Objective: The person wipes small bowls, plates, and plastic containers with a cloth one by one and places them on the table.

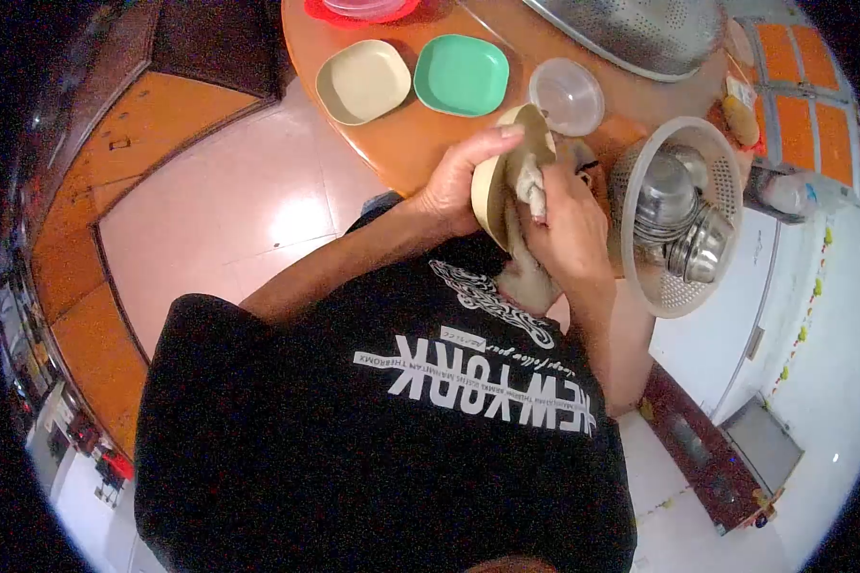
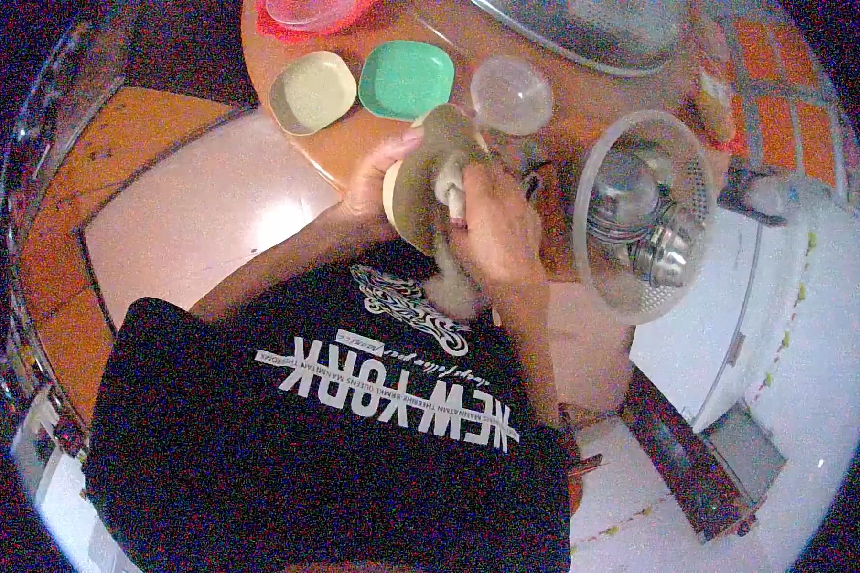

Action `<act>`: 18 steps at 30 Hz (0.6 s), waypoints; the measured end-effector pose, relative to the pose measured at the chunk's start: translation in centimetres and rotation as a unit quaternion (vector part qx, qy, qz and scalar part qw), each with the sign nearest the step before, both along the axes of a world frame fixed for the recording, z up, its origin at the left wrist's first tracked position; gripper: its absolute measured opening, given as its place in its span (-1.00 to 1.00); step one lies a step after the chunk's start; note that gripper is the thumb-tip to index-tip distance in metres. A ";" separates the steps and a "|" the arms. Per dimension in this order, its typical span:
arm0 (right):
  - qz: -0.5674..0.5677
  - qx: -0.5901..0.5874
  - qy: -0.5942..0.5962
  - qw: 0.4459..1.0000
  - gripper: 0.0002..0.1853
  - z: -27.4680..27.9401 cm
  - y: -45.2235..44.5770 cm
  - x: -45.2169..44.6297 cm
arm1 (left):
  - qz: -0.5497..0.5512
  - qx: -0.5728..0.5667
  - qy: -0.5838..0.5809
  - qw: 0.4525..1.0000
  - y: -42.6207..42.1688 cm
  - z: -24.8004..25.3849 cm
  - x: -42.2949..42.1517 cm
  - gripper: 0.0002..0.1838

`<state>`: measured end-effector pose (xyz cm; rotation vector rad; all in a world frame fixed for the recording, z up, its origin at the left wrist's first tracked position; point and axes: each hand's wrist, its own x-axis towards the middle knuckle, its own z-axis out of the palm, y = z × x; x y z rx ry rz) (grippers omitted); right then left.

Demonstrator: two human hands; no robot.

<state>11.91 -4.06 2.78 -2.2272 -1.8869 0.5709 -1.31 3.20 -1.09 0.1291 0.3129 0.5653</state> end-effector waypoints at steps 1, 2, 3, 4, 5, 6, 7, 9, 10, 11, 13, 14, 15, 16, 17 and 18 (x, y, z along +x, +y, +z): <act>0.016 0.012 0.019 1.000 -0.68 0.0 0.1 -0.3 | 0.001 -0.003 0.017 1.000 0.3 -0.3 -0.1 -0.50; 0.031 0.024 0.038 0.999 -0.69 0.0 0.3 -0.6 | 0.001 -0.004 0.033 0.999 0.7 -0.7 -0.1 -0.50; 0.033 0.034 0.076 0.996 -0.68 0.1 0.5 -0.9 | 0.003 -0.006 0.011 1.000 1.1 -1.0 -0.1 -0.50; 0.028 0.034 0.077 0.996 -0.68 0.0 0.7 -1.1 | -0.002 -0.006 0.012 1.000 1.3 -1.1 -0.4 -0.50; 0.034 0.027 0.097 0.994 -0.68 -0.2 0.9 -1.2 | 0.007 -0.021 0.017 1.000 1.5 -1.0 -0.7 -0.50; 0.039 0.020 0.117 0.992 -0.68 -0.3 1.1 -1.1 | 0.015 -0.036 0.021 0.999 1.8 -0.9 -1.0 -0.51; 0.033 0.020 0.116 0.993 -0.68 -0.4 1.4 -1.0 | 0.009 -0.032 0.021 0.999 2.2 -1.4 -1.3 -0.48; 0.053 0.021 0.172 0.983 -0.70 -0.5 1.6 -0.6 | 0.006 -0.004 0.009 1.000 2.9 -0.7 -2.3 -0.46; 0.044 0.023 0.170 0.984 -0.70 0.0 1.6 -0.6 | 0.009 0.023 -0.002 1.000 3.3 -0.4 -2.6 -0.44; -0.032 0.050 0.309 0.949 -0.69 0.7 1.6 -0.5 | 0.037 0.004 0.071 0.997 3.5 -0.6 -2.5 -0.37; -0.139 0.084 0.439 0.884 -0.63 2.7 1.4 -0.1 | 0.014 -0.016 0.043 0.999 4.1 -0.6 -3.1 -0.22; -0.175 0.130 0.400 0.890 -0.63 2.9 1.4 0.1 | 0.001 -0.035 0.017 0.999 4.4 -0.7 -3.4 -0.07; -0.216 0.189 0.434 0.854 -0.63 3.0 1.5 -0.1 | -0.009 -0.056 -0.049 0.997 4.6 -1.0 -3.4 -0.14; -0.253 0.246 0.467 0.811 -0.64 3.0 1.7 -0.3 | -0.023 -0.077 -0.112 0.991 4.9 -1.0 -3.4 -0.21; -0.253 0.248 0.466 0.811 -0.64 2.6 1.8 0.0 | -0.028 -0.048 -0.104 0.993 4.9 -0.7 -3.5 -0.05; -0.292 0.294 0.455 0.788 -0.63 2.0 1.9 0.5 | -0.033 -0.020 -0.096 0.995 5.1 -0.3 -3.6 0.11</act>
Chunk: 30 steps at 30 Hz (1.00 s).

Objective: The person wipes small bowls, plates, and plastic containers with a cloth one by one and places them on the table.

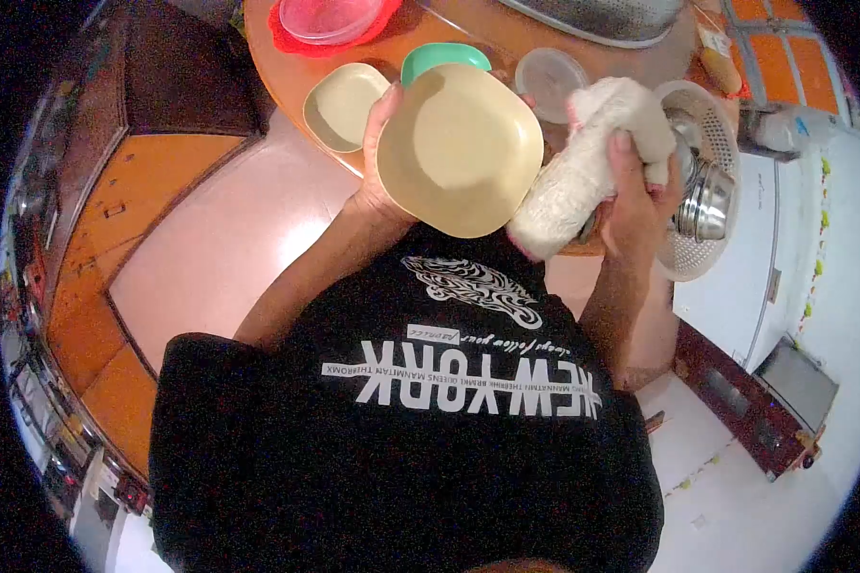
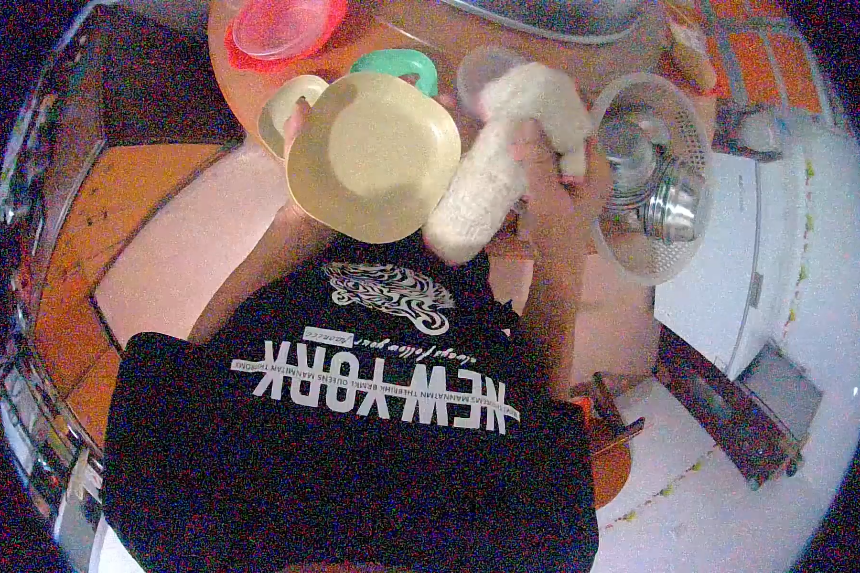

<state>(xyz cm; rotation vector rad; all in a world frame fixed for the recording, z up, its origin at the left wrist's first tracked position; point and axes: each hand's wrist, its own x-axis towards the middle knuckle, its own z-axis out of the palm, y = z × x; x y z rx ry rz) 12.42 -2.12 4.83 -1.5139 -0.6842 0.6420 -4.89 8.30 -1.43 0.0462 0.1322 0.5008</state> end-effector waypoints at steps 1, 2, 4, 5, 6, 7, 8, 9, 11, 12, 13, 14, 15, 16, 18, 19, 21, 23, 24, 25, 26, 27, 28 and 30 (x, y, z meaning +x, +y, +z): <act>-0.061 0.022 0.000 0.998 -0.63 -0.3 0.0 0.2 | -0.001 0.000 -0.001 1.000 0.3 0.2 -0.1 0.11; -0.062 0.021 -0.002 0.998 -0.63 -0.4 -0.1 0.2 | 0.000 0.008 -0.002 1.000 0.6 0.4 -0.2 0.14; -0.071 0.023 -0.084 0.994 -0.65 0.1 0.0 -0.3 | -0.002 0.017 -0.006 1.000 1.0 0.6 -0.3 0.17; -0.072 0.023 -0.087 0.993 -0.65 0.1 0.0 -0.3 | -0.003 0.001 -0.040 0.999 1.0 0.8 -0.3 -0.02; -0.027 -0.009 -0.191 0.981 -0.63 0.0 0.0 -0.2 | -0.004 -0.014 -0.073 0.997 1.1 0.8 -0.3 -0.20; 0.019 -0.039 -0.292 0.955 -0.62 -0.2 0.1 -0.2 | -0.005 -0.014 -0.075 0.997 1.2 0.5 -0.5 -0.20; 0.019 -0.039 -0.294 0.955 -0.62 -0.4 0.4 -0.3 | -0.008 -0.024 -0.093 0.995 1.2 -0.1 -0.8 -0.25; 0.085 -0.041 -0.436 0.895 -0.60 -0.7 1.0 -0.7 | -0.009 -0.029 -0.102 0.994 1.2 -0.3 -0.8 -0.27; 0.149 -0.042 -0.566 0.810 -0.58 -0.9 1.7 -1.7 | 0.014 0.026 0.005 1.000 1.0 -0.1 -0.3 -0.34; 0.232 -0.114 -0.544 0.798 -0.58 -0.7 1.9 -2.5 | 0.038 0.085 0.122 0.988 0.8 0.2 -0.1 -0.38; 0.311 -0.183 -0.515 0.777 -0.59 -0.7 2.0 -2.9 | 0.035 0.086 0.121 0.988 0.9 0.5 0.0 -0.45; 0.312 -0.184 -0.514 0.777 -0.59 -1.0 1.9 -3.3 | 0.035 0.086 0.121 0.988 0.9 0.2 -0.2 -0.45; 0.352 -0.209 -0.476 0.778 -0.60 -1.4 1.7 -3.6 | 0.012 0.055 0.135 0.989 0.7 -0.5 -0.3 -0.45; 0.392 -0.235 -0.435 0.776 -0.61 -1.5 1.5 -3.9 | -0.011 0.023 0.149 0.989 0.6 -1.0 -0.4 -0.44; 0.424 -0.262 -0.370 0.784 -0.63 -1.3 1.3 -4.4 | -0.016 0.010 0.154 0.988 0.7 -1.6 -0.5 -0.46; 0.451 -0.223 -0.322 0.802 -0.64 -1.7 1.4 -4.6 | -0.022 0.012 0.176 0.984 0.9 -1.6 -0.7 -0.47; 0.502 -0.213 -0.239 0.804 -0.61 -1.4 2.0 -4.5 | -0.029 0.013 0.197 0.980 1.4 -2.2 -0.8 -0.48; 0.468 -0.188 -0.144 0.852 -0.56 -1.7 1.3 -4.0 | -0.052 0.001 0.106 0.993 1.8 -3.9 -0.7 -0.49; 0.427 -0.160 -0.046 0.889 -0.52 -1.6 0.9 -3.8 | -0.053 0.000 0.107 0.993 1.9 -4.2 -0.8 -0.49; 0.384 -0.189 0.108 0.897 -0.44 -0.9 0.4 -3.3 | -0.047 -0.067 0.002 0.997 1.8 -4.5 -1.0 -0.49; 0.324 -0.152 0.103 0.928 -0.49 -0.4 0.1 -3.2 | -0.041 -0.134 -0.101 0.985 1.7 -4.8 -1.0 -0.50; 0.288 -0.093 0.161 0.939 -0.47 -1.3 -0.7 -2.1 | -0.027 -0.129 -0.003 0.991 1.7 -4.5 -1.0 -0.50; 0.249 -0.033 0.216 0.944 -0.45 -1.6 -1.3 -1.4 | -0.030 -0.131 -0.001 0.991 1.9 -4.8 -1.1 -0.50; 0.084 -0.011 0.211 0.974 -0.42 -0.7 -3.6 0.2 | -0.048 -0.139 -0.089 0.985 2.7 -5.7 -1.8 -0.50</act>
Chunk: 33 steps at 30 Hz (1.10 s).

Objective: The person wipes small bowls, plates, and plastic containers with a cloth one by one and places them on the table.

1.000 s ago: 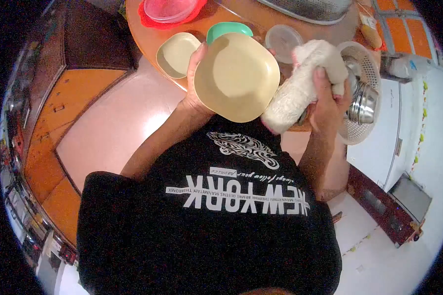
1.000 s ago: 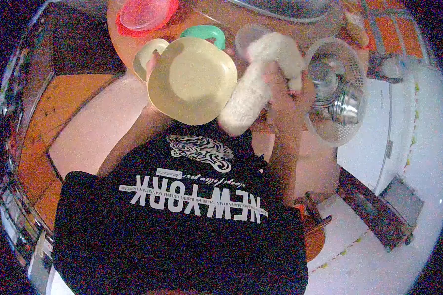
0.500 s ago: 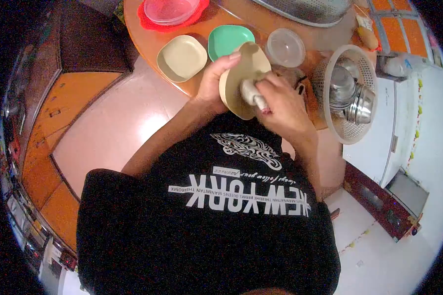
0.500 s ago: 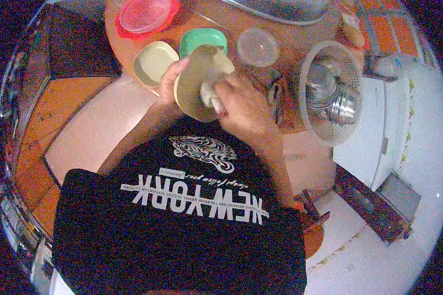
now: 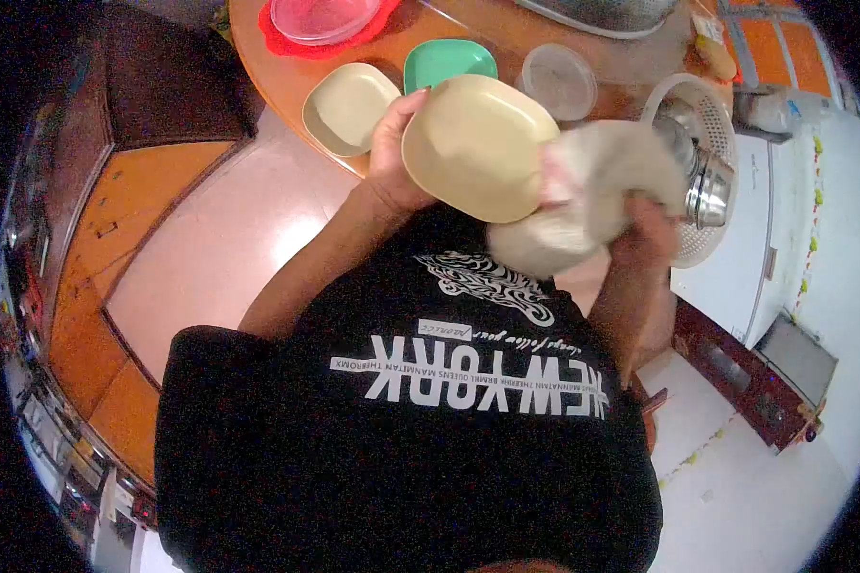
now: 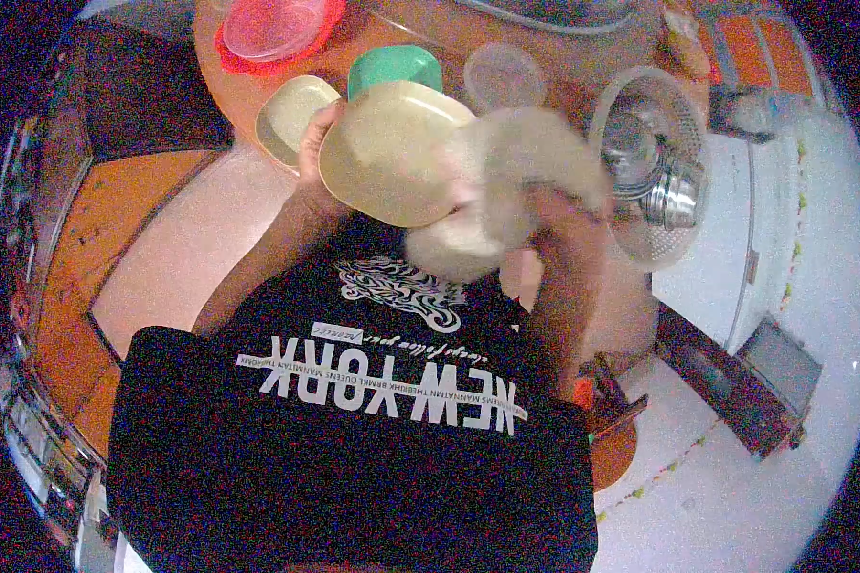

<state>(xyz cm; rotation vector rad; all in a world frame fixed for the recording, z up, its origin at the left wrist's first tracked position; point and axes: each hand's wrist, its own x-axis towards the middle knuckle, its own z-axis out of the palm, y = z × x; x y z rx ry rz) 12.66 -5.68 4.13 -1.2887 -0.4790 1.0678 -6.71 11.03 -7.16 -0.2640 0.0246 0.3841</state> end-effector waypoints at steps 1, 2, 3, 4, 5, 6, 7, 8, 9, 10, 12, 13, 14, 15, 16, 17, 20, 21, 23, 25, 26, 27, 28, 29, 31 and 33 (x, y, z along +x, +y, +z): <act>-0.068 0.014 0.005 0.998 -0.43 0.5 -0.9 0.9 | 0.011 0.036 0.046 0.998 0.5 0.2 -0.6 -0.51; -0.127 0.035 -0.001 0.991 -0.46 0.8 -1.4 1.9 | 0.011 0.035 0.047 0.998 0.9 -0.3 -1.2 -0.51; -0.184 0.055 -0.010 0.981 -0.49 1.0 -1.8 2.9 | 0.013 0.042 0.050 0.998 1.3 -1.0 -1.9 -0.52; -0.261 0.043 -0.060 0.962 -0.50 1.7 -1.6 3.4 | 0.015 0.049 0.055 0.997 1.8 -1.0 -2.5 -0.52; -0.261 0.043 -0.057 0.963 -0.50 1.5 -2.0 4.4 | 0.029 0.054 0.097 0.993 2.1 -0.8 -3.3 -0.51; -0.264 0.047 -0.088 0.959 -0.50 1.1 -2.8 5.8 | 0.029 0.054 0.100 0.993 2.3 -0.3 -3.8 -0.51; -0.267 0.050 -0.119 0.955 -0.50 0.6 -3.7 7.0 | 0.068 0.119 0.238 0.962 2.6 0.1 -4.2 -0.49; -0.267 0.050 -0.116 0.955 -0.50 -0.2 -4.5 8.0 | 0.104 0.182 0.369 0.905 2.8 0.3 -4.9 -0.48; -0.290 0.021 -0.132 0.948 -0.50 -1.1 -5.0 8.7 | 0.099 0.166 0.349 0.917 3.4 -0.3 -6.2 -0.43; -0.312 -0.007 -0.147 0.938 -0.51 -2.3 -5.8 9.8 | 0.100 0.167 0.352 0.916 3.8 -0.7 -7.0 -0.43; -0.348 -0.031 -0.185 0.918 -0.56 -5.9 -7.9 12.4 | 0.150 0.195 0.453 0.857 4.5 -1.4 -8.4 -0.41; -0.322 -0.043 -0.248 0.912 -0.60 -7.6 -9.1 13.5 | 0.174 0.214 0.439 0.855 4.8 -1.9 -9.1 -0.46; -0.295 -0.056 -0.310 0.902 -0.65 -8.6 -9.6 14.0 | 0.175 0.215 0.442 0.853 5.0 -2.0 -9.3 -0.46; -0.285 -0.049 -0.329 0.899 -0.72 -8.5 -9.3 13.3 | 0.217 0.219 0.464 0.831 5.2 -1.9 -9.6 -0.51; -0.285 -0.049 -0.325 0.900 -0.72 -9.9 -10.1 14.1 | 0.258 0.222 0.484 0.806 5.3 -2.0 -9.8 -0.56; -0.285 -0.067 -0.382 0.877 -0.68 -12.3 -11.2 16.0 | 0.258 0.224 0.486 0.804 5.7 -2.8 -9.9 -0.56; -0.295 -0.099 -0.412 0.856 -0.64 -12.9 -10.9 15.3 | 0.284 0.262 0.517 0.764 6.0 -4.9 -10.5 -0.59; -0.307 -0.112 -0.388 0.862 -0.64 -12.3 -10.1 14.3 | 0.300 0.258 0.530 0.750 5.8 -5.1 -10.5 -0.59; -0.313 -0.098 -0.359 0.874 -0.71 -11.5 -9.0 13.3 | 0.314 0.254 0.542 0.737 5.8 -6.0 -10.5 -0.59; -0.318 -0.084 -0.332 0.884 -0.77 -11.5 -9.1 13.5 | 0.320 0.282 0.560 0.711 5.9 -6.6 -10.2 -0.56; -0.304 -0.103 -0.370 0.872 -0.77 -11.9 -9.6 14.1 | 0.319 0.281 0.559 0.712 5.8 -6.9 -10.1 -0.56; -0.289 -0.122 -0.407 0.858 -0.76 -11.9 -9.6 14.2 | 0.328 0.282 0.584 0.687 5.5 -6.3 -9.6 -0.53; -0.288 -0.122 -0.409 0.857 -0.76 -12.1 -9.7 14.3 | 0.337 0.282 0.609 0.661 5.2 -5.9 -9.1 -0.51; -0.298 -0.097 -0.378 0.871 -0.72 -12.3 -9.7 14.4 | 0.337 0.281 0.608 0.661 5.1 -5.9 -8.9 -0.51; -0.306 -0.071 -0.348 0.883 -0.68 -11.7 -8.9 13.4 | 0.327 0.310 0.639 0.623 5.0 -5.7 -8.9 -0.47; -0.334 -0.090 -0.348 0.871 -0.74 -11.0 -8.1 12.5 | 0.316 0.332 0.653 0.603 4.9 -5.3 -8.9 -0.45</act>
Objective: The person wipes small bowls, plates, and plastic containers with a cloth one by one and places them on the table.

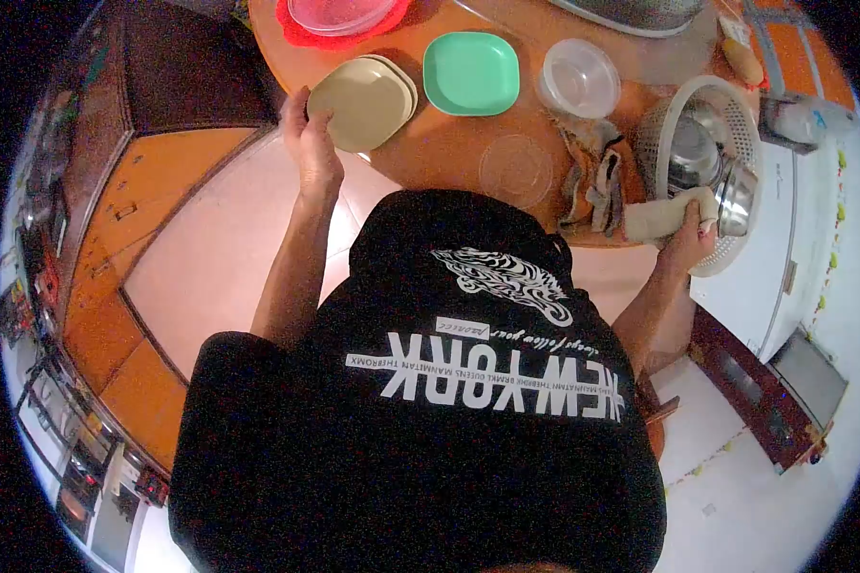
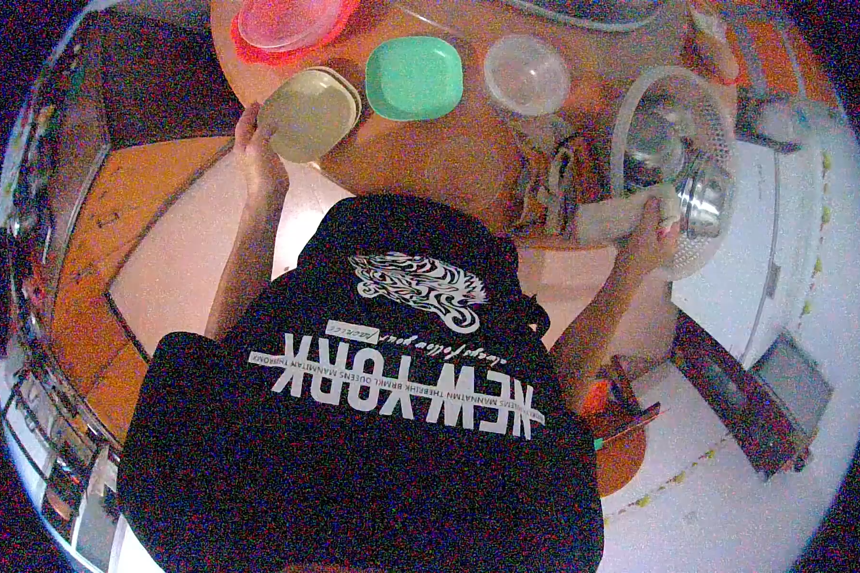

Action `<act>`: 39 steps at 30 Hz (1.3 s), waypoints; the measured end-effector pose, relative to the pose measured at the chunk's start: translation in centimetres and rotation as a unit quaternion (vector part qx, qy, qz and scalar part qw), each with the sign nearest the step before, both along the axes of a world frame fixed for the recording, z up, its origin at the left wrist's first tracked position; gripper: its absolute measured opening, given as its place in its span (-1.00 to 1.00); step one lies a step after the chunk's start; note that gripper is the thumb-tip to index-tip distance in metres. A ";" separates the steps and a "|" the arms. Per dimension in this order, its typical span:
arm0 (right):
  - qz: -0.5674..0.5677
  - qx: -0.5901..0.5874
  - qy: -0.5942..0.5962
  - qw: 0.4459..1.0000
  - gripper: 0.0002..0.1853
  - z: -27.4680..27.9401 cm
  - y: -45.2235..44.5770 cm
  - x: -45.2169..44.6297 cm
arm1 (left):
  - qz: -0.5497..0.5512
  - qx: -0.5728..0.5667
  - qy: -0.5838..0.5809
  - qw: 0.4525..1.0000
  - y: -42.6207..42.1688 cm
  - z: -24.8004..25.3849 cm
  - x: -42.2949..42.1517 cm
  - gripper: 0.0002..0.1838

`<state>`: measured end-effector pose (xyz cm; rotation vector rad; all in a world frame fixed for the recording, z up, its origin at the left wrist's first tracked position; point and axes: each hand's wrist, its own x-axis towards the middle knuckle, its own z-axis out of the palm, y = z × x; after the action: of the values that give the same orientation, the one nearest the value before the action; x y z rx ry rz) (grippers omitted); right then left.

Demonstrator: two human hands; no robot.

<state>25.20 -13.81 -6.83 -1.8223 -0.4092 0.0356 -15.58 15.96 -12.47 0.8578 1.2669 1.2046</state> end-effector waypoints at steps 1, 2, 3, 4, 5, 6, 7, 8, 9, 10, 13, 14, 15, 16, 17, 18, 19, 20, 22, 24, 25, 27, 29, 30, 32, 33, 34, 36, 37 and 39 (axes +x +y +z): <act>0.000 -0.001 0.000 1.000 -0.74 -0.2 -0.1 0.2 | -0.012 0.008 0.033 0.999 -0.1 0.1 0.0 -0.43; 0.006 -0.011 -0.015 1.000 -0.74 -0.5 -0.3 0.5 | -0.012 0.008 0.033 0.999 -0.2 0.4 0.0 -0.43; 0.011 -0.022 -0.030 0.999 -0.73 -0.5 -0.3 0.5 | -0.019 0.008 0.037 0.999 -0.4 0.6 0.0 -0.43; 0.011 -0.022 -0.030 0.999 -0.73 -0.5 -0.3 0.5 | -0.026 0.010 0.040 0.999 -0.5 0.8 -0.1 -0.43; 0.007 -0.020 -0.014 1.000 -0.74 -0.4 -0.4 0.5 | -0.026 0.010 0.041 0.999 -0.5 0.5 -0.2 -0.43; 0.003 -0.019 0.003 1.000 -0.75 -0.4 -0.4 0.5 | -0.032 0.009 0.054 0.998 -0.6 0.3 -0.4 -0.44; 0.003 -0.019 0.003 1.000 -0.75 -0.5 -0.4 0.6 | -0.040 0.009 0.067 0.997 -0.6 0.1 -0.4 -0.45; -0.003 -0.029 -0.003 1.000 -0.76 -0.6 -0.5 0.7 | -0.040 0.009 0.067 0.997 -0.8 0.0 -0.5 -0.45; -0.011 -0.037 -0.009 0.999 -0.76 -0.6 -0.4 0.8 | -0.060 0.097 0.160 0.980 -1.1 0.2 -0.5 -0.47; -0.012 -0.035 -0.010 0.999 -0.76 -0.6 -0.3 0.8 | -0.079 0.184 0.250 0.947 -1.4 0.5 -0.4 -0.48; -0.003 -0.013 -0.020 1.000 -0.76 -0.9 -0.7 1.1 | -0.164 0.315 0.391 0.849 -1.5 1.3 0.2 -0.50; -0.002 -0.090 -0.064 0.994 -0.76 -1.8 -1.7 2.2 | -0.183 0.349 0.389 0.833 -1.6 1.2 1.0 -0.50; -0.002 -0.127 -0.087 0.988 -0.75 -1.8 -1.7 2.3 | -0.182 0.352 0.387 0.832 -1.8 1.1 2.1 -0.50; -0.003 -0.164 -0.109 0.980 -0.75 -1.2 -1.2 1.9 | -0.230 0.375 0.377 0.815 -2.1 0.9 3.4 -0.52; -0.028 -0.144 -0.078 0.986 -0.74 -0.8 -0.8 1.0 | -0.277 0.397 0.365 0.795 -2.3 0.8 4.6 -0.54; -0.054 -0.124 -0.046 0.990 -0.74 0.2 0.1 -0.2 | -0.277 0.399 0.363 0.795 -2.4 0.8 5.7 -0.54; -0.056 -0.123 -0.047 0.990 -0.74 1.0 0.9 -1.2 | -0.314 0.431 0.395 0.748 -2.5 0.8 6.7 -0.55; -0.030 -0.056 -0.004 0.998 -0.73 1.9 1.6 -2.2 | -0.350 0.460 0.424 0.697 -2.5 0.8 7.6 -0.56; -0.005 0.010 0.039 0.999 -0.73 1.7 1.2 -2.0 | -0.363 0.471 0.444 0.670 -2.5 0.8 9.2 -0.58; 0.021 0.026 0.015 0.999 -0.73 0.5 0.6 -1.0 | -0.376 0.482 0.464 0.641 -2.3 0.2 10.5 -0.61; 0.018 0.026 0.016 0.999 -0.73 0.5 0.5 -1.0 | -0.415 0.469 0.502 0.596 -2.1 -0.3 10.9 -0.64; -0.018 -0.066 -0.015 0.998 -0.73 0.7 0.5 -1.0 | -0.454 0.454 0.538 0.546 -2.0 -0.6 11.7 -0.67; -0.016 -0.058 -0.026 0.998 -0.73 0.2 0.3 -0.8 | -0.492 0.425 0.568 0.505 -1.8 0.0 12.5 -0.72; -0.012 -0.050 -0.038 0.998 -0.73 0.2 0.3 -0.8 | -0.494 0.426 0.567 0.503 -1.7 -0.2 12.5 -0.72; -0.015 -0.037 -0.044 0.998 -0.72 0.2 0.4 -0.7 | -0.496 0.477 0.541 0.484 -1.3 -0.7 12.4 -0.76; -0.015 -0.024 -0.051 0.998 -0.71 0.3 0.5 -0.7 | -0.497 0.478 0.540 0.482 -1.4 -0.8 12.6 -0.76; -0.018 -0.024 -0.049 0.998 -0.71 -0.2 0.2 -0.3 | -0.509 0.465 0.532 0.492 -1.6 -1.0 12.9 -0.79; -0.048 -0.098 -0.043 0.993 -0.68 -0.8 -0.4 0.5 | -0.521 0.449 0.524 0.503 -1.9 -1.5 13.0 -0.82; -0.048 -0.099 -0.041 0.993 -0.68 -0.8 -0.4 0.5 | -0.507 0.475 0.511 0.505 -1.8 -1.7 13.0 -0.84; -0.045 -0.126 -0.046 0.990 -0.73 -0.4 -0.1 0.2 | -0.495 0.500 0.498 0.507 -1.8 -1.8 13.0 -0.86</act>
<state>25.38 -13.93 -7.26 -2.0966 -0.4016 -0.0615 -2.62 14.12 -14.29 2.9370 0.3464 0.2041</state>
